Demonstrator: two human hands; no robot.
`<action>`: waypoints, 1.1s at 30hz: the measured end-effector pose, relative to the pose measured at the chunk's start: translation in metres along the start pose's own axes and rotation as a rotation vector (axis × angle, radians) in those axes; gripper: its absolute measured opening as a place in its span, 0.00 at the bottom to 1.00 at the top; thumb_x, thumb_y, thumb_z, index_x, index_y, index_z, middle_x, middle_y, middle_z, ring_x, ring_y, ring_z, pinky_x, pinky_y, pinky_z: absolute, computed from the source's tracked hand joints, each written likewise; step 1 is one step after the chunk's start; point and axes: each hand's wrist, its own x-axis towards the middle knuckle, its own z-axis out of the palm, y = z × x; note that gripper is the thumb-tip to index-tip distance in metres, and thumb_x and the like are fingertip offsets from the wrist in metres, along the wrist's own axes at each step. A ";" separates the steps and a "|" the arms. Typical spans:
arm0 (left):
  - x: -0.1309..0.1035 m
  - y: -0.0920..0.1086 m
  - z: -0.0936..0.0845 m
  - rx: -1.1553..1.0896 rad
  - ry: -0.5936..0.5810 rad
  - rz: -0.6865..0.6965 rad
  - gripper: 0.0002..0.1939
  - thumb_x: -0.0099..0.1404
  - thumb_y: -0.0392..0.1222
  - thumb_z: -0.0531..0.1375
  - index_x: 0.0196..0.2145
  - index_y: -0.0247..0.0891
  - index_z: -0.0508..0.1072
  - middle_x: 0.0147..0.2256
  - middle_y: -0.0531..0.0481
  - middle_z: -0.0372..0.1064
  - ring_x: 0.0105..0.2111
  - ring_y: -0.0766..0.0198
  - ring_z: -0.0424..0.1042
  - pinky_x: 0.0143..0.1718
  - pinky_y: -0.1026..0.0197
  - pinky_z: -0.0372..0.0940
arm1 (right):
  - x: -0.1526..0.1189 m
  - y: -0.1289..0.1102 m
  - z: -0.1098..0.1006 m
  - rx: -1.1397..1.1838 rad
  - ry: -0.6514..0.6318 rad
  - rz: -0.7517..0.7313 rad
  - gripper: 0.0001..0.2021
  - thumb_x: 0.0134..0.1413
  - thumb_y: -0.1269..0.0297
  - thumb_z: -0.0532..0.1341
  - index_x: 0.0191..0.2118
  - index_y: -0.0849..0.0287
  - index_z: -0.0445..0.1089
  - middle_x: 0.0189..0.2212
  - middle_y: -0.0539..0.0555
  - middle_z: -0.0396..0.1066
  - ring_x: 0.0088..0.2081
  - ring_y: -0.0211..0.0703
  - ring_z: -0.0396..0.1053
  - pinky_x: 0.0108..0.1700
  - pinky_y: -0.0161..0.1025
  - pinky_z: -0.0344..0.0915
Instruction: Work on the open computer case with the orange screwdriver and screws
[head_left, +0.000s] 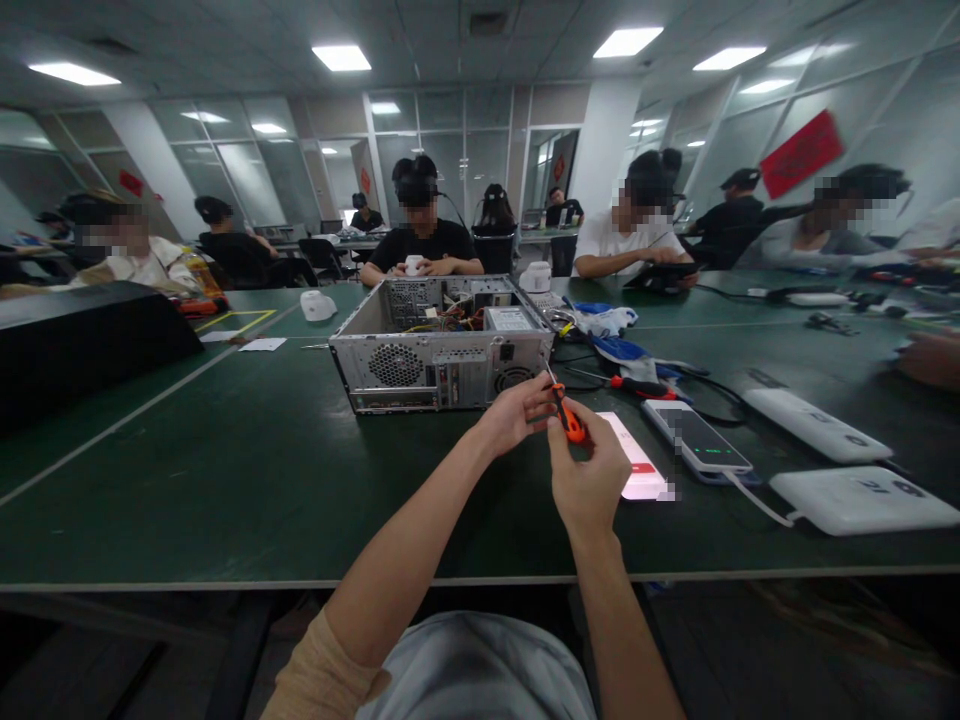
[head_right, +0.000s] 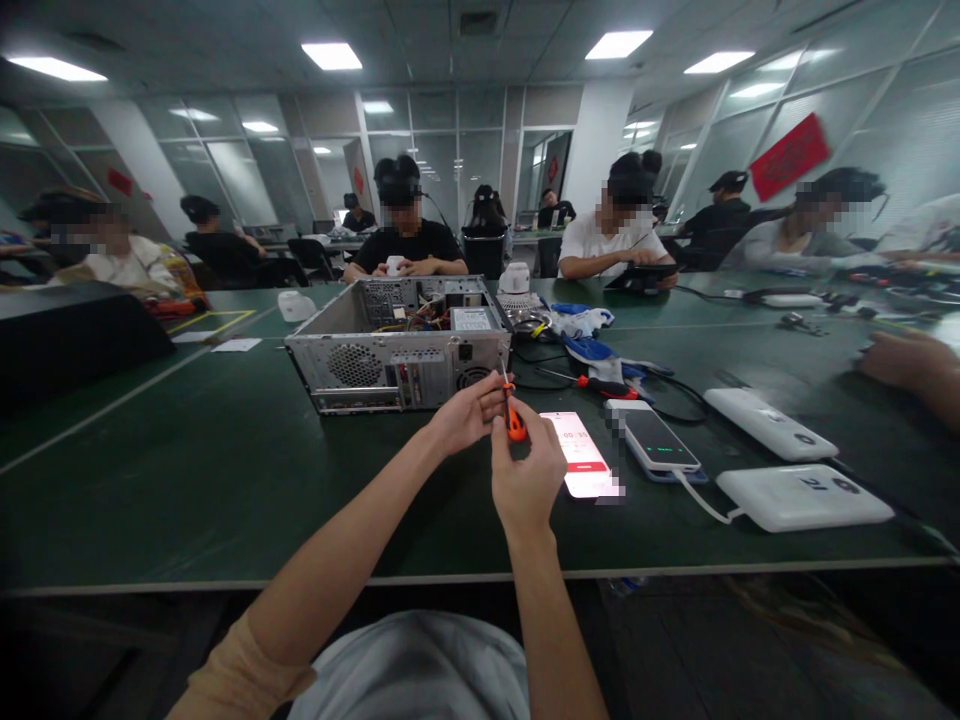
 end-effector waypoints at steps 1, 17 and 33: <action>0.000 0.000 0.000 -0.004 -0.007 -0.003 0.13 0.62 0.47 0.66 0.41 0.37 0.78 0.33 0.50 0.75 0.31 0.68 0.71 0.37 0.64 0.63 | 0.000 0.000 0.000 -0.008 -0.004 -0.019 0.14 0.59 0.61 0.61 0.48 0.58 0.75 0.39 0.57 0.75 0.41 0.47 0.72 0.45 0.45 0.69; -0.006 0.002 0.003 -0.036 -0.008 0.112 0.09 0.61 0.31 0.64 0.40 0.32 0.78 0.40 0.44 0.78 0.31 0.69 0.73 0.37 0.65 0.68 | -0.001 0.006 0.002 -0.082 -0.120 -0.054 0.15 0.62 0.62 0.56 0.51 0.55 0.73 0.40 0.56 0.63 0.42 0.47 0.65 0.47 0.48 0.67; -0.004 -0.001 0.003 -0.015 -0.018 0.076 0.14 0.60 0.45 0.67 0.41 0.35 0.77 0.36 0.47 0.76 0.32 0.66 0.74 0.38 0.63 0.66 | -0.002 0.000 0.011 -0.032 -0.183 0.004 0.13 0.66 0.59 0.51 0.52 0.57 0.59 0.46 0.62 0.69 0.46 0.51 0.69 0.44 0.47 0.68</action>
